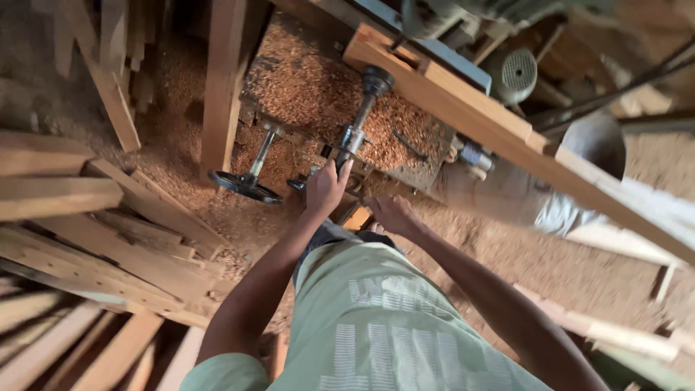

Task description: The person stands at a bench-mounted machine and repeatedly pulls its lever handle down and releases it, cycling the machine's spindle. They occasionally turn the machine's hand wheel, step around the machine, and resume pulling the lever.

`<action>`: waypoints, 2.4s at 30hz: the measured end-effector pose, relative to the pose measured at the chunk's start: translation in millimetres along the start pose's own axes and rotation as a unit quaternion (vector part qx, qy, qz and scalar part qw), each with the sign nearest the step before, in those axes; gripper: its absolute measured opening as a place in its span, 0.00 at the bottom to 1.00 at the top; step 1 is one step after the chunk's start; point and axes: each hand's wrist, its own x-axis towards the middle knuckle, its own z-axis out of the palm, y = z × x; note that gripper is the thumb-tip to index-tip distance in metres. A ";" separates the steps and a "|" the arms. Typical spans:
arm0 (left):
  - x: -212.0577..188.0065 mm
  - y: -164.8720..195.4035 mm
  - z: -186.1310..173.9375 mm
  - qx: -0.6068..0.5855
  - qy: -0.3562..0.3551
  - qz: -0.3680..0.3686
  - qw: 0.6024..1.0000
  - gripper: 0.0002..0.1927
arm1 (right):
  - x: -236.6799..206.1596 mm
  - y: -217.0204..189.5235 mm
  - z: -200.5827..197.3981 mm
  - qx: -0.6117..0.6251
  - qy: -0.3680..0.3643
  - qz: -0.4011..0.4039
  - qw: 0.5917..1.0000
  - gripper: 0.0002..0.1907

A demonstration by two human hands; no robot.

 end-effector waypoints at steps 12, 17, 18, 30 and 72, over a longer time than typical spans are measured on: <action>-5.7 -18.2 16.1 -0.033 0.044 0.015 0.998 0.25 | 22.5 2.9 5.3 0.101 -0.106 -0.069 0.987 0.33; 0.0 -27.4 17.3 -0.122 -0.049 -0.050 0.990 0.28 | 24.5 3.7 -4.5 0.091 -0.131 -0.070 0.985 0.33; 2.3 -30.6 17.9 -0.187 -0.096 -0.087 0.974 0.26 | 25.8 -1.4 -9.8 0.045 -0.147 -0.072 0.985 0.31; 6.3 -45.5 23.8 -0.415 -0.180 -0.118 0.884 0.28 | -6.6 -36.0 -50.2 0.200 -0.018 -0.031 0.979 0.18; -48.7 -21.5 59.0 -0.704 -0.101 -0.260 0.654 0.24 | 73.1 -159.9 -29.0 0.072 0.031 -0.201 0.976 0.24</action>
